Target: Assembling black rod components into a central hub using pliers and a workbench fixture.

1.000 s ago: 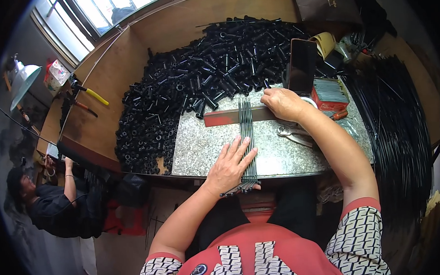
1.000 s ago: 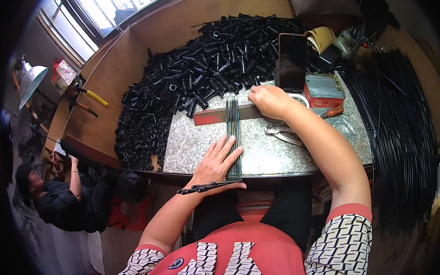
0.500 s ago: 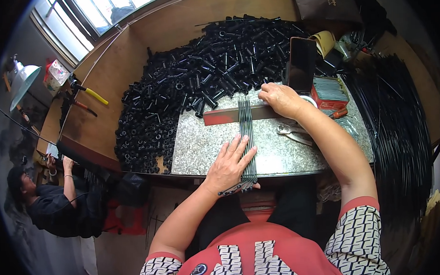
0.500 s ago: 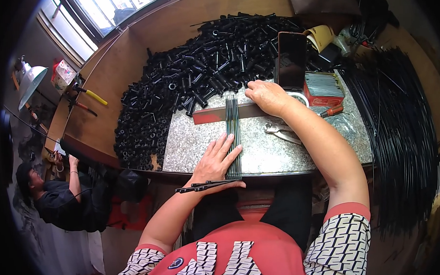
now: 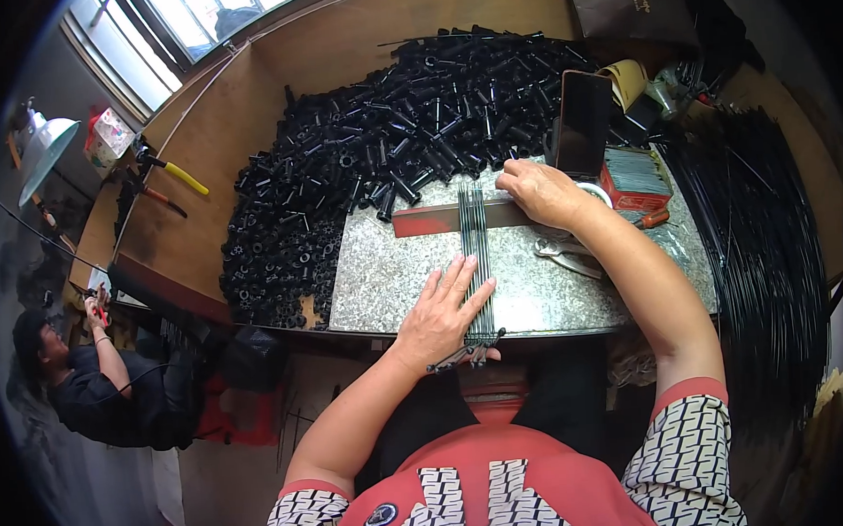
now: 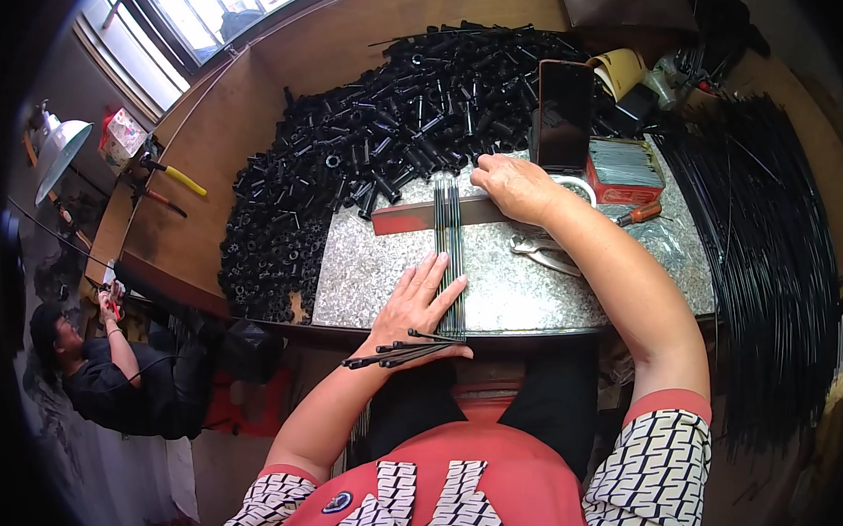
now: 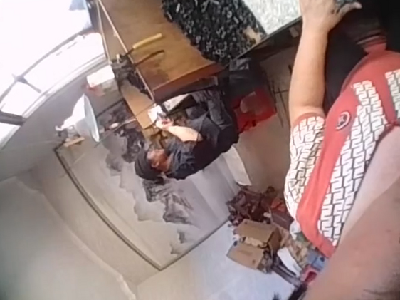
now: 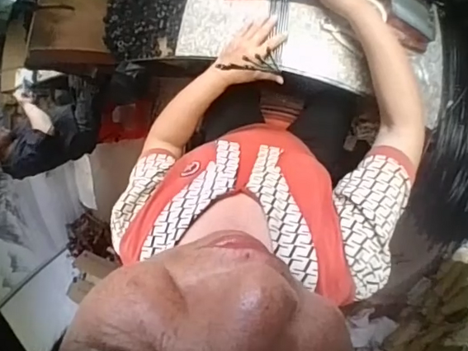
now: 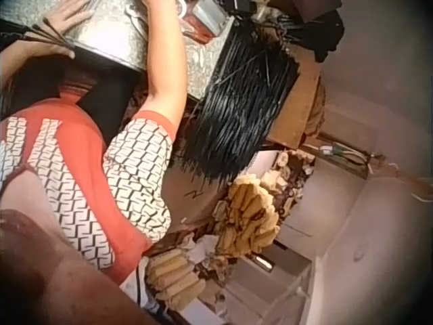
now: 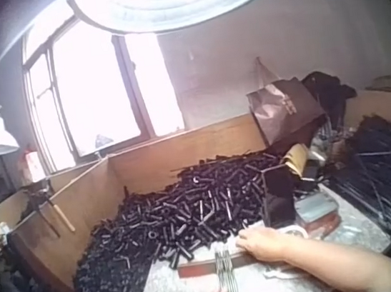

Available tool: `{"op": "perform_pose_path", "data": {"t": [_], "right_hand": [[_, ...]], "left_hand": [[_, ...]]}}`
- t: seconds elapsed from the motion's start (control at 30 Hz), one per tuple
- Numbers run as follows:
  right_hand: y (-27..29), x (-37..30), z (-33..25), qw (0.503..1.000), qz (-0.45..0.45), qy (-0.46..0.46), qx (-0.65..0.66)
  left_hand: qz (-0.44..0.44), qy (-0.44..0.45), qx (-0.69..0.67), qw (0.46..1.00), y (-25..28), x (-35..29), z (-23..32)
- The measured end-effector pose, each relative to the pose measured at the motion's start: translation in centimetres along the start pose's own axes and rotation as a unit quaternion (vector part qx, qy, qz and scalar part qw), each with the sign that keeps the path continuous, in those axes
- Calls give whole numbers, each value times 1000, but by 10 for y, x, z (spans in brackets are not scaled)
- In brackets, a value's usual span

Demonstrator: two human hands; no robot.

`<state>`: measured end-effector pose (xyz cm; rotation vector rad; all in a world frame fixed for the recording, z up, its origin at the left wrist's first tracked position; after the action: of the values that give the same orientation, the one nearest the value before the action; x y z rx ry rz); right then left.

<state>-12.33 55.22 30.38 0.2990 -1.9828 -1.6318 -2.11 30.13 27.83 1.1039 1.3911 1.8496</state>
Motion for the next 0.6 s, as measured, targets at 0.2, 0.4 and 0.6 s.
{"op": "perform_pose_path", "data": {"t": [0.2, 0.4, 0.6], "right_hand": [[2, 1, -1, 1000, 25, 11, 6], [3, 0, -1, 1000, 6, 7, -1], [7, 1, -2, 1000, -18, 8, -7]], "left_hand": [[-20, 14, -17, 1000, 2, 0, 1], [-20, 23, -17, 999, 3, 1, 1], [-14, 15, -18, 1000, 1, 0, 0]]}}
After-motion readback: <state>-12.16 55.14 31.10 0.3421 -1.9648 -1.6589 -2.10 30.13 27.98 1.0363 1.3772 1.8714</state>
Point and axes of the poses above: each hand's wrist, its own x-axis towards the middle knuckle, its own y-axis out of the back of the hand, z = x × y, the point moved 1 cm from there along x, towards the middle knuckle, and after that the axes turned 4 degrees about -z, right-handed, at the moved point
